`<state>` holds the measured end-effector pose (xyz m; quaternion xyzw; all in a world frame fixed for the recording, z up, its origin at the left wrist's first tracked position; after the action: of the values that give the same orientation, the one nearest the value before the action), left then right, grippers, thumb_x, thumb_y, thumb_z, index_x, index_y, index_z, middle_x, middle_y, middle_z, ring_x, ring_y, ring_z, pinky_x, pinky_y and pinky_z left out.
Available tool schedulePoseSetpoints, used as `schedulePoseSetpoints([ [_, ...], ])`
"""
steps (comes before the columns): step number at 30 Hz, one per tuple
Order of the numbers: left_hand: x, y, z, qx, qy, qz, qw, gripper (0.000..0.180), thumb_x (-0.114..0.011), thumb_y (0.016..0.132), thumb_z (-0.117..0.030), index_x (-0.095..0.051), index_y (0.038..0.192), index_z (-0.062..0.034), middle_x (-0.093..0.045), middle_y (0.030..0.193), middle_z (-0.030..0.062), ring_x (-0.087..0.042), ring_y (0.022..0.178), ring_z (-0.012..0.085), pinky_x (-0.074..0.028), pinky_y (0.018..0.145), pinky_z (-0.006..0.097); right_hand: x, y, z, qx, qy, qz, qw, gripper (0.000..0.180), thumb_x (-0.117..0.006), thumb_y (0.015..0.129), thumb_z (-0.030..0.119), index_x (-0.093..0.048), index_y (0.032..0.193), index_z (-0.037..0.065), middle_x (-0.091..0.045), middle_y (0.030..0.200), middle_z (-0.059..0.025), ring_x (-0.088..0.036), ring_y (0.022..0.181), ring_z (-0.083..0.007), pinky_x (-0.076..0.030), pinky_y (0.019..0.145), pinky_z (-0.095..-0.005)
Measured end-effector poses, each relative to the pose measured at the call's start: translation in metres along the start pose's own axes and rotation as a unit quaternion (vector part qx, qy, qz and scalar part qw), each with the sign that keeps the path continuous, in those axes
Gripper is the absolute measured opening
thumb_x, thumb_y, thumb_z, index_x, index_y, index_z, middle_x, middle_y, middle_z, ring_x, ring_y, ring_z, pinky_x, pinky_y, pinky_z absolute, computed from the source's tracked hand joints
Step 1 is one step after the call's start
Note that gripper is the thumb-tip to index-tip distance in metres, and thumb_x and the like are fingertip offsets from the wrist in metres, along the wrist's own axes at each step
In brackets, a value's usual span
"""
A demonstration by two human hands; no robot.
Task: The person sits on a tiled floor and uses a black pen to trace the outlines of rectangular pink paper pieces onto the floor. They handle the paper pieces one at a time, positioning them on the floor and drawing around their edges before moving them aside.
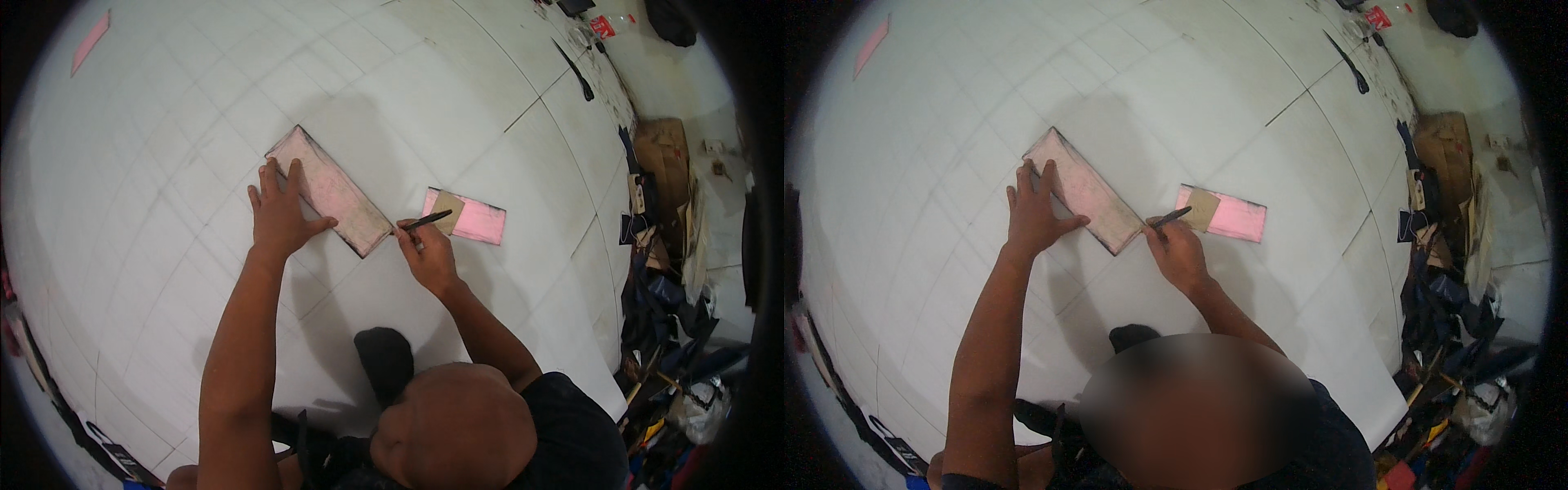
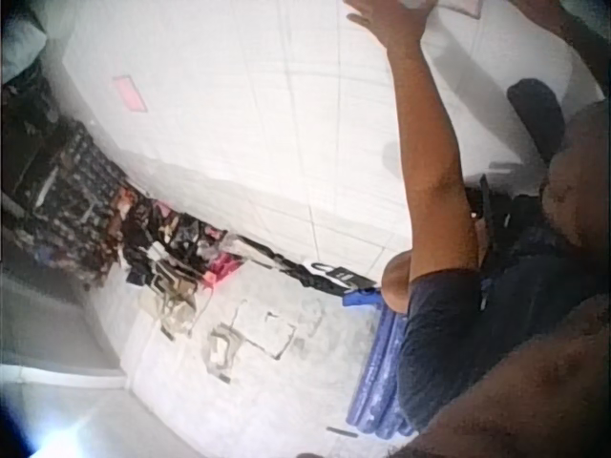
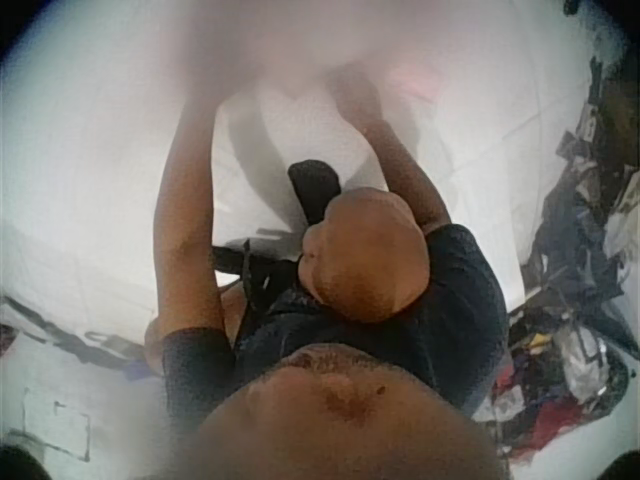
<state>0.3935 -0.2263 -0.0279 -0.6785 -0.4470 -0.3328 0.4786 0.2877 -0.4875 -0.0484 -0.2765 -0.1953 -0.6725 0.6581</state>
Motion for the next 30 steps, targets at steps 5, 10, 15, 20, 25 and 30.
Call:
schedulePoseSetpoints([
  [5, 0.000, -0.002, -0.001, -0.007, 0.004, -0.010, 1.000, 0.125, -0.094, 0.067, -0.056, -0.028, 0.163, -0.0104, -0.018, 0.168, 0.0283, -0.016, 0.158, 0.0414, -0.017, 0.126, 0.061, 0.001, 0.001, -0.003, -0.029, 0.028, -0.015, 0.999, 0.022, -0.068, 0.100, 0.018, -0.070, 0.112, 0.000, -0.071, 0.099, -0.0193, -0.069, 0.091, -0.0355, -0.057, 0.077, -0.0424],
  [10, -0.001, 0.000, -0.001, -0.006, 0.017, -0.004, 1.000, 0.125, -0.094, 0.068, -0.055, -0.027, 0.164, -0.0109, -0.017, 0.168, 0.0280, -0.016, 0.158, 0.0423, -0.016, 0.126, 0.061, 0.000, -0.004, 0.005, 0.052, -0.075, -0.015, 0.996, 0.022, -0.071, 0.096, 0.016, -0.070, 0.115, 0.004, -0.071, 0.104, -0.0152, -0.070, 0.090, -0.0338, -0.058, 0.077, -0.0410],
  [15, -0.001, 0.001, -0.001, -0.004, 0.002, -0.004, 1.000, 0.125, -0.094, 0.066, -0.056, -0.028, 0.163, -0.0097, -0.016, 0.168, 0.0272, -0.014, 0.158, 0.0428, -0.016, 0.126, 0.061, -0.017, -0.027, 0.022, 0.195, -0.138, 0.040, 0.970, 0.030, -0.075, 0.089, 0.014, -0.070, 0.118, 0.009, -0.071, 0.109, -0.0102, -0.071, 0.089, -0.0311, -0.058, 0.077, -0.0410],
  [20, -0.001, 0.000, -0.001, -0.012, -0.001, -0.012, 1.000, 0.124, -0.095, 0.066, -0.053, -0.030, 0.162, -0.0084, -0.019, 0.166, 0.0283, -0.017, 0.157, 0.0443, -0.018, 0.125, 0.063, -0.029, -0.029, 0.037, 0.198, -0.046, 0.036, 0.978, 0.024, -0.075, 0.090, 0.019, -0.073, 0.112, 0.010, -0.073, 0.103, -0.0081, -0.072, 0.089, -0.0287, -0.058, 0.077, -0.0393],
  [25, 0.001, -0.002, -0.001, -0.025, 0.003, -0.034, 0.999, 0.123, -0.096, 0.065, -0.051, -0.033, 0.160, -0.0055, -0.023, 0.163, 0.0305, -0.023, 0.154, 0.0451, -0.022, 0.123, 0.064, -0.025, 0.059, 0.035, 0.103, 0.057, -0.003, 0.993, 0.025, -0.067, 0.100, 0.026, -0.077, 0.104, 0.004, -0.076, 0.108, -0.0111, -0.070, 0.102, -0.0333, -0.056, 0.088, -0.0429],
  [30, 0.005, -0.002, -0.006, -0.013, 0.005, -0.018, 1.000, 0.122, -0.096, 0.065, -0.052, -0.034, 0.160, -0.0051, -0.023, 0.162, 0.0304, -0.023, 0.154, 0.0450, -0.023, 0.122, 0.063, -0.041, 0.155, 0.054, 0.137, 0.074, 0.039, 0.987, 0.028, -0.062, 0.103, 0.027, -0.074, 0.112, 0.002, -0.074, 0.120, -0.0108, -0.070, 0.108, -0.0302, -0.055, 0.092, -0.0408],
])
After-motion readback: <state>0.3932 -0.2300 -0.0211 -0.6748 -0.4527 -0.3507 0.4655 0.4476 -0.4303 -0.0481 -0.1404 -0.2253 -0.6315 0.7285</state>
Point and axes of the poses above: each hand's wrist, its own y-axis towards the middle knuckle, its own x-axis out of the back of the hand, z = x × y, the point moved 1 cm from there along y, towards the middle knuckle
